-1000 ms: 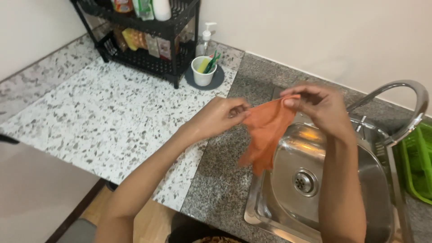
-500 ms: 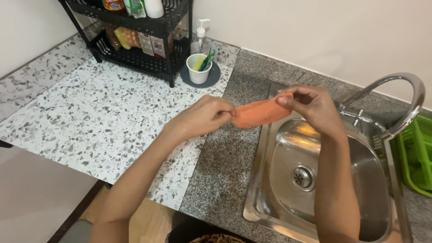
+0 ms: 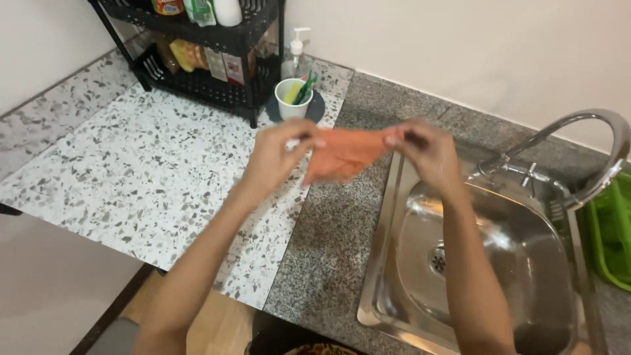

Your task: Wipe down the kitchen countertop and the edges of the sink using a cloth.

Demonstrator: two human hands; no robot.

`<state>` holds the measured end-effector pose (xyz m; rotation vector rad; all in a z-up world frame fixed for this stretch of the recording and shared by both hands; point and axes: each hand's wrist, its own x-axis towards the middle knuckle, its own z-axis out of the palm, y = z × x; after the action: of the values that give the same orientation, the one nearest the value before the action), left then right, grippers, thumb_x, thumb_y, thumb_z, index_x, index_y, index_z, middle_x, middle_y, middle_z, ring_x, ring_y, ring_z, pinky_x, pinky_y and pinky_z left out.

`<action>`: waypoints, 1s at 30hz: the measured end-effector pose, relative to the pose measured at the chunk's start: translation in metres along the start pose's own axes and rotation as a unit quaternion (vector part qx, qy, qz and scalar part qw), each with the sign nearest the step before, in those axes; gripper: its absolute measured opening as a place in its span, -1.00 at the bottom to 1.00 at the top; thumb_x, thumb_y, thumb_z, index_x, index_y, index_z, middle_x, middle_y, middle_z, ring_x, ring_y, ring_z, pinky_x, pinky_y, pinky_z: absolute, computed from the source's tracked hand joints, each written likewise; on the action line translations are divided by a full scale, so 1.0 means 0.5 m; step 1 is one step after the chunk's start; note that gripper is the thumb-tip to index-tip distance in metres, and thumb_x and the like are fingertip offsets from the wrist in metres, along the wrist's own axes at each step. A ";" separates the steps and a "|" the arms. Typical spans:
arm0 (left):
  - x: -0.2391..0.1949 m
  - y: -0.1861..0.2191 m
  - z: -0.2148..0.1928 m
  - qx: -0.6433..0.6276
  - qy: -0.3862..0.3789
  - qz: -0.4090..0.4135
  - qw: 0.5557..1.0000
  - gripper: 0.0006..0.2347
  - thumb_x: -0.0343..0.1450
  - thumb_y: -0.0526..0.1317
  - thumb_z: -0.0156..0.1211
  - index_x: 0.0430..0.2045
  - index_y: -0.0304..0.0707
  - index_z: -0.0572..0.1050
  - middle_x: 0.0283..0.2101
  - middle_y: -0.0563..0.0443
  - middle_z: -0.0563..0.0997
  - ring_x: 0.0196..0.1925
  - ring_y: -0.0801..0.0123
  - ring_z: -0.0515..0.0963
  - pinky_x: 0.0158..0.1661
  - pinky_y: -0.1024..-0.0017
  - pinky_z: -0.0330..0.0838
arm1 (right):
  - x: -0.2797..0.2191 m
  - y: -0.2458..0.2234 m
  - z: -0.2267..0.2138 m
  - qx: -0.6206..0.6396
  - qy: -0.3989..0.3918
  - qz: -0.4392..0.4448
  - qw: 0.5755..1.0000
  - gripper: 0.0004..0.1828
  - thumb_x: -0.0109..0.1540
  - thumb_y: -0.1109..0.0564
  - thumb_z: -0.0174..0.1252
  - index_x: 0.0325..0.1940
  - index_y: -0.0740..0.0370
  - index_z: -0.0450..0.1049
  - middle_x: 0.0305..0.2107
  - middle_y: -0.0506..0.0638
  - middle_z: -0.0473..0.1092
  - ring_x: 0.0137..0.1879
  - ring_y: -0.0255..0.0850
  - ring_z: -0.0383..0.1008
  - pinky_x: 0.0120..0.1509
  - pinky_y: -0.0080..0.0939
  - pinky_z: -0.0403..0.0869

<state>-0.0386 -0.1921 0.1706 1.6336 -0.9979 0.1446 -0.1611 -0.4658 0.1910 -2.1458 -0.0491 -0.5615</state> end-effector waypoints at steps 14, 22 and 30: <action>-0.456 -0.083 0.050 -0.017 -0.129 -0.302 0.945 -0.81 0.26 -0.33 0.43 -0.28 -0.10 0.76 -0.10 0.11 0.79 -0.04 0.34 0.70 0.10 0.34 0.42 | -0.405 0.178 0.216 0.060 -0.292 0.304 0.905 -0.79 0.18 0.22 0.31 -0.13 0.05 0.69 -0.29 -0.17 0.66 -0.21 -0.40 0.63 -0.12 -0.33 0.56; -0.255 -0.249 0.070 0.092 0.010 -0.222 0.971 -0.86 0.43 -0.27 0.28 -0.18 -0.17 0.68 -0.15 -0.06 0.74 0.01 0.15 0.70 0.04 0.21 0.53 | -0.144 0.169 0.224 -0.034 -0.127 0.159 0.979 -0.71 0.28 0.06 0.27 0.09 0.07 0.61 -0.09 0.03 0.59 0.11 0.04 0.58 0.26 0.05 0.48; -0.256 -0.384 0.288 0.330 -0.005 0.100 0.939 -0.55 0.46 0.14 0.05 0.16 -0.03 0.49 0.17 -0.15 0.55 0.25 -0.01 0.49 0.23 0.01 0.23 | -0.196 0.339 0.275 -0.298 0.010 0.226 0.927 -0.31 0.34 -0.33 0.07 0.52 -0.15 0.21 0.42 0.07 0.10 0.57 0.06 -0.03 0.52 0.43 0.01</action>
<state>-0.0497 -0.2521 -0.0944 2.1262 -1.2000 0.6707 -0.1575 -0.4443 -0.0474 -2.6135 0.6943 -0.3471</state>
